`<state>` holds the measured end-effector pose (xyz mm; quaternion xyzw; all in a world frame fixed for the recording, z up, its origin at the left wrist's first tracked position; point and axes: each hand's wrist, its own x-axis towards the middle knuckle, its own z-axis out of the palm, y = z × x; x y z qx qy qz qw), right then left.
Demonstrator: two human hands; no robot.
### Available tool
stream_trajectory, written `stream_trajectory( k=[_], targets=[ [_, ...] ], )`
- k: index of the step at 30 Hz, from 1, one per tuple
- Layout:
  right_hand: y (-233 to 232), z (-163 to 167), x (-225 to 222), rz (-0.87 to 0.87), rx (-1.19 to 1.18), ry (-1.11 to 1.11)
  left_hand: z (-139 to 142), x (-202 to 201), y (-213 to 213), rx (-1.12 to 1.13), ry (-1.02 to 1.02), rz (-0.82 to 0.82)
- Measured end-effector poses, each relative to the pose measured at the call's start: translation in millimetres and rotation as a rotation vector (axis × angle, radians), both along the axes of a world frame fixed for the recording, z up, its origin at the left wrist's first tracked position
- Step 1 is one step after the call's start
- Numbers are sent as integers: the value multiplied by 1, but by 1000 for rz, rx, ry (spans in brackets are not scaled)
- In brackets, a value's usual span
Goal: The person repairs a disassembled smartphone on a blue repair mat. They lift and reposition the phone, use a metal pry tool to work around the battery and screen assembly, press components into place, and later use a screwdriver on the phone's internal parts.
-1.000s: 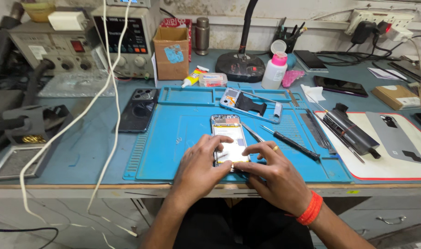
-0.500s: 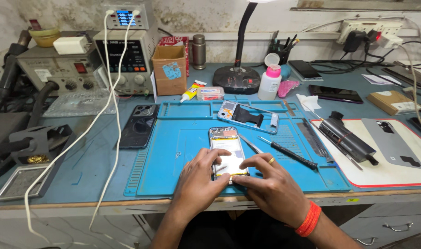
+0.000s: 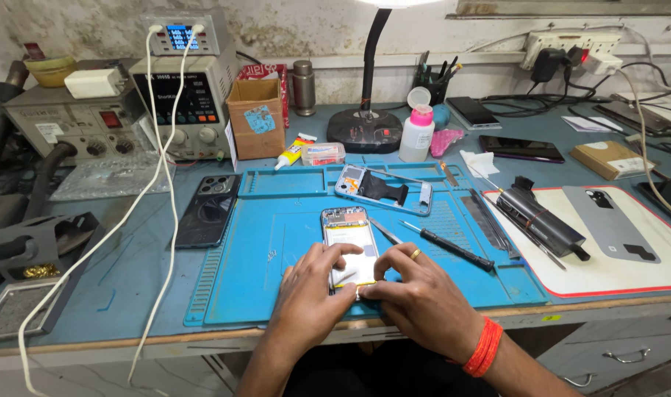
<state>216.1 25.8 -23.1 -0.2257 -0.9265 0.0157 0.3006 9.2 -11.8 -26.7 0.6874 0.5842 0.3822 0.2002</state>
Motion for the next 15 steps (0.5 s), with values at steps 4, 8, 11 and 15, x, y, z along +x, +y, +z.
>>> stream_trajectory(
  k=[4,8,11,15],
  targets=[
    [1,0,-1,16,-21,20,1,1,-3,29,23,13],
    [0,-1,1,44,-58,62,3,3,-6,21,16,37],
    [-1,-1,1,54,-114,95,4,4,-10,48,12,45],
    [-3,1,3,68,-144,106,6,6,-14,48,18,51]
  ],
)
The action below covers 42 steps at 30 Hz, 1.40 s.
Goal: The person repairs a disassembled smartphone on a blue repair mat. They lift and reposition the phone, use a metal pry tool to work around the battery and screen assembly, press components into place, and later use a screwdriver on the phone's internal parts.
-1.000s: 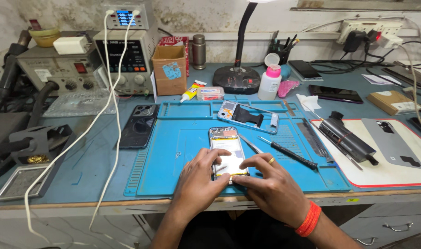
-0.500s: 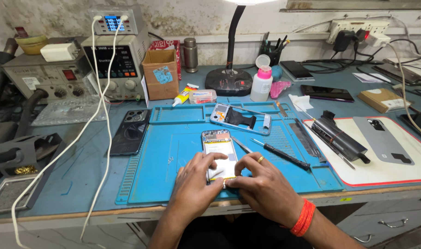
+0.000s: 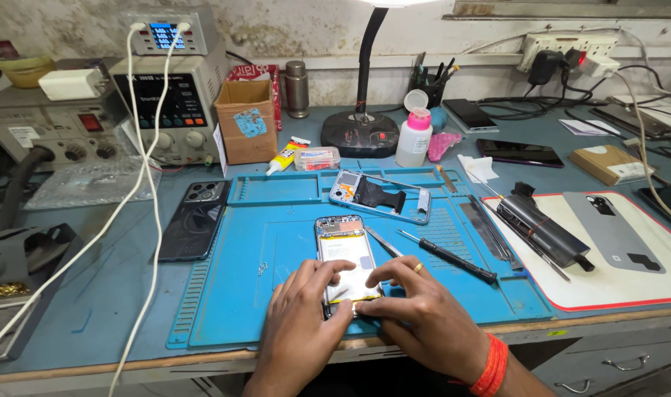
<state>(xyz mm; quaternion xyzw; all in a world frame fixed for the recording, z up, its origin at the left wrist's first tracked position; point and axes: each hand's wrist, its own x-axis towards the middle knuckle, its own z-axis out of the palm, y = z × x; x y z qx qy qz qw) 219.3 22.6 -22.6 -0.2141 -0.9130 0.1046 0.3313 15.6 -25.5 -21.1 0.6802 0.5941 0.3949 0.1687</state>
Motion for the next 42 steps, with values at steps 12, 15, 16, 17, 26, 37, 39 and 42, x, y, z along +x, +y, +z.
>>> stream_trajectory(
  k=[12,15,16,17,26,37,39,42],
  targets=[
    [-5,-2,5,4,-63,-7,-8,-7,9,-94,-18,-116],
    [-4,-6,7,20,-52,18,-20,-4,9,-61,87,-62],
    [-3,-8,7,19,-45,23,-23,-4,10,-42,87,-55],
    [-2,-10,6,24,-40,27,-26,-4,9,-24,85,-43],
    [9,-23,2,19,-64,13,-21,2,3,121,70,66],
    [-1,-4,-2,-24,-77,43,-8,9,-3,215,21,137],
    [-3,-1,-2,-48,-59,18,-8,11,-4,229,29,123],
    [-7,2,-2,-66,-52,1,-5,10,-5,189,22,82]
  ],
)
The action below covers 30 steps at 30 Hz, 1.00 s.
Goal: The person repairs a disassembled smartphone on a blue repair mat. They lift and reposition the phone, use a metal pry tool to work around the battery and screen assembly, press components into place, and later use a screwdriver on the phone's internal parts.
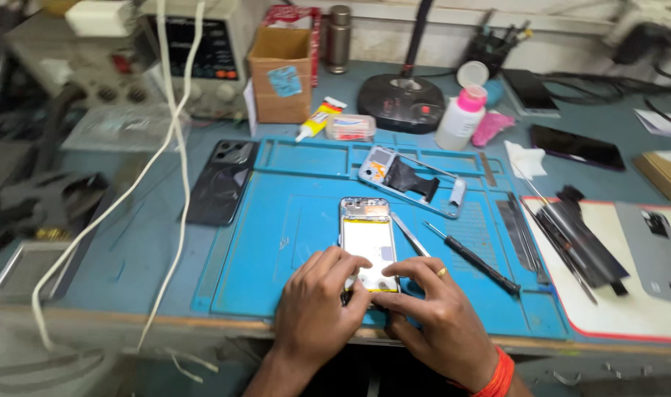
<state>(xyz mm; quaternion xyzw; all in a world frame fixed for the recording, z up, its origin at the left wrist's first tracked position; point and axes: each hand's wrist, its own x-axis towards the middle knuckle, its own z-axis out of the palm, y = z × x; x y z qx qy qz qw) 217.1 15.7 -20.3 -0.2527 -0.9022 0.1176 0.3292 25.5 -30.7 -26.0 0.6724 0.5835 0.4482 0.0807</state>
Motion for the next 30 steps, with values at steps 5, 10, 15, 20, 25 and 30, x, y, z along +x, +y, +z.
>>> stream_trajectory(
  k=[5,10,15,20,25,30],
  targets=[
    [-6,5,0,-4,31,-8,6,-5,-2,-141,-53,-86],
    [-9,8,1,-8,11,-33,8,-7,1,-192,-53,-127],
    [-9,9,0,2,13,-29,9,-8,0,-245,-47,-123],
    [-6,10,1,18,-11,-25,6,-7,-3,-147,-28,-119],
    [-1,12,2,45,-12,-17,5,-7,-2,-78,-28,-110],
    [-1,10,2,37,-9,-10,8,-10,-1,-120,-65,-132]
  ],
)
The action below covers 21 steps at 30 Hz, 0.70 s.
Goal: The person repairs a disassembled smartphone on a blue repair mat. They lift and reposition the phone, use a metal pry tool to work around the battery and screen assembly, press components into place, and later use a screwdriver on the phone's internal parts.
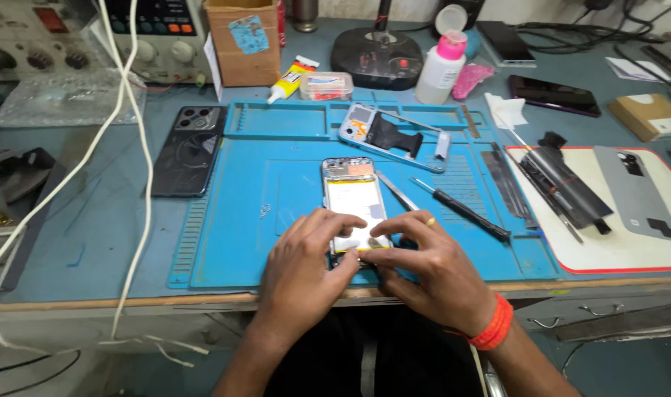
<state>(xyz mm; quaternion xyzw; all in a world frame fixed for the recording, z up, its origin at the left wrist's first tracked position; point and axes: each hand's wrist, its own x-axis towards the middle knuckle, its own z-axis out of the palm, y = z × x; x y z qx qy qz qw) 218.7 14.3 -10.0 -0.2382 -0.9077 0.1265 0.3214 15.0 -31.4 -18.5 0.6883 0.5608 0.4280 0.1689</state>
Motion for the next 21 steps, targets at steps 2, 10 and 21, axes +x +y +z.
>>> stream_trajectory(
  k=[2,10,21],
  targets=[
    [1,-1,-1,-3,13,5,1,-1,1,-17,-6,0],
    [0,-2,-2,-18,0,1,5,-2,0,-96,-53,12],
    [-1,-8,4,-43,10,116,9,-3,4,-265,-151,24]
  ],
)
